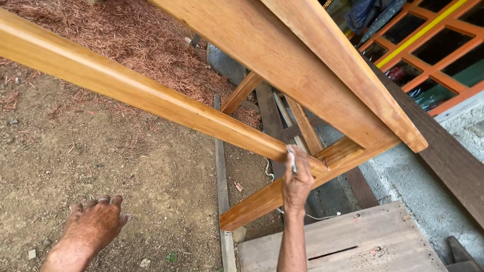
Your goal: Sanding a wooden table frame using a sanding block.
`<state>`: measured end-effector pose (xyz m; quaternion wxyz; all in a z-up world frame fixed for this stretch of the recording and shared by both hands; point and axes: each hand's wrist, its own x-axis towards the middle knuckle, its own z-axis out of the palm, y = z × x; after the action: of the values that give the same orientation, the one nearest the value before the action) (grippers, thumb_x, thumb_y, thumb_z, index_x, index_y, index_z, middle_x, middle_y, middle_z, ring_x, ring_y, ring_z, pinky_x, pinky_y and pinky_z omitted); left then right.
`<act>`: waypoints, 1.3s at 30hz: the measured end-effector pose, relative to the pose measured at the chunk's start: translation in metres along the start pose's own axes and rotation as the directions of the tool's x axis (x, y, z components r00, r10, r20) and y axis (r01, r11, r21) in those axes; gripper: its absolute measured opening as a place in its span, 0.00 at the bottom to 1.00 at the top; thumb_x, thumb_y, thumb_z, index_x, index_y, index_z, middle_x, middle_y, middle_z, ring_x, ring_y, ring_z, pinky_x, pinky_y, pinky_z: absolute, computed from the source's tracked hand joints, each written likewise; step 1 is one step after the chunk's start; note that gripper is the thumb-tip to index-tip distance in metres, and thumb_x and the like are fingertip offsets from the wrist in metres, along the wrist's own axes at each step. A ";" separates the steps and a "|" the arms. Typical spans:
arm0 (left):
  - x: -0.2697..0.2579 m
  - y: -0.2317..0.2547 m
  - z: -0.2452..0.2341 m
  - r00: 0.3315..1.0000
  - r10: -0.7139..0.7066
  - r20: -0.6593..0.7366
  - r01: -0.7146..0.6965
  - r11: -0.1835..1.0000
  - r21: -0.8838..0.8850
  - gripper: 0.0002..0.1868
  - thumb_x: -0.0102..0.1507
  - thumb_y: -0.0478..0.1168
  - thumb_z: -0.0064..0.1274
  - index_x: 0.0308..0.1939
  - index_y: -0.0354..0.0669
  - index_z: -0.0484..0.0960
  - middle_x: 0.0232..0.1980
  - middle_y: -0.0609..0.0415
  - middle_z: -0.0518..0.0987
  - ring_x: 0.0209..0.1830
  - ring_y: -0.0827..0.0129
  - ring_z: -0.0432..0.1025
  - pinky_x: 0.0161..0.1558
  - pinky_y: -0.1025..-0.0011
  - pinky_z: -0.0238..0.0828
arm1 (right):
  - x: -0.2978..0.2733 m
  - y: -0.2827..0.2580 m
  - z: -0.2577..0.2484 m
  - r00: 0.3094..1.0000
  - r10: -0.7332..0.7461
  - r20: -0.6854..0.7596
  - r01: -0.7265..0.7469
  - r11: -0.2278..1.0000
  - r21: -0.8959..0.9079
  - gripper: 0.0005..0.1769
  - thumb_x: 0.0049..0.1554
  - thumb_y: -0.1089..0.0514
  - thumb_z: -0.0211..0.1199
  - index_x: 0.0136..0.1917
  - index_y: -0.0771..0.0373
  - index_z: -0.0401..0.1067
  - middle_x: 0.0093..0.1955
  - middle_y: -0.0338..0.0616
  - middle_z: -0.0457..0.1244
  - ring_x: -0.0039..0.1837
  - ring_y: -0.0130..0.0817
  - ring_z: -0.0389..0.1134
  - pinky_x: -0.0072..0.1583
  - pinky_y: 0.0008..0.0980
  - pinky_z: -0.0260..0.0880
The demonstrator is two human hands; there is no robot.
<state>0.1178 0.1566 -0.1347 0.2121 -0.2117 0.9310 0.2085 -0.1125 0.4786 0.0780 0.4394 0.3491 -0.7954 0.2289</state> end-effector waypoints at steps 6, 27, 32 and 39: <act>-0.001 0.005 -0.004 1.000 0.024 -0.006 -0.024 1.000 0.002 0.35 0.74 0.63 0.35 0.79 0.52 0.59 0.80 0.50 0.65 0.82 0.56 0.58 0.83 0.43 0.46 | 0.009 -0.011 0.004 0.995 0.093 -0.024 -0.094 0.995 -0.037 0.12 0.68 0.60 0.60 0.61 0.66 0.78 0.62 0.55 0.71 0.67 0.47 0.72 0.67 0.42 0.72; 0.012 0.001 0.007 1.000 -0.016 -0.007 0.016 1.000 0.022 0.37 0.72 0.64 0.36 0.80 0.55 0.54 0.80 0.51 0.64 0.82 0.56 0.57 0.83 0.42 0.44 | 0.024 -0.080 0.054 0.983 -0.184 0.022 0.181 0.976 0.120 0.14 0.66 0.58 0.62 0.64 0.61 0.78 0.65 0.50 0.71 0.70 0.45 0.71 0.74 0.46 0.69; 0.013 -0.003 0.008 1.000 0.000 -0.006 0.000 1.000 0.012 0.37 0.73 0.64 0.36 0.81 0.52 0.53 0.80 0.49 0.63 0.82 0.54 0.56 0.82 0.40 0.43 | 0.009 -0.019 0.037 0.989 -0.141 0.034 0.140 0.989 0.047 0.14 0.67 0.57 0.62 0.64 0.58 0.78 0.66 0.48 0.70 0.71 0.43 0.70 0.75 0.46 0.69; -0.006 0.003 -0.006 1.000 0.002 -0.016 -0.002 1.000 -0.026 0.34 0.74 0.62 0.34 0.80 0.52 0.56 0.79 0.49 0.65 0.82 0.56 0.57 0.82 0.40 0.45 | 0.005 -0.002 0.005 0.999 0.036 -0.004 -0.036 0.991 -0.129 0.14 0.68 0.59 0.59 0.64 0.63 0.78 0.65 0.52 0.70 0.68 0.46 0.71 0.69 0.43 0.71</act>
<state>0.1194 0.1579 -0.1255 0.2018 -0.2151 0.9301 0.2190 -0.1148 0.4724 0.0796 0.4577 0.3055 -0.8141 0.1854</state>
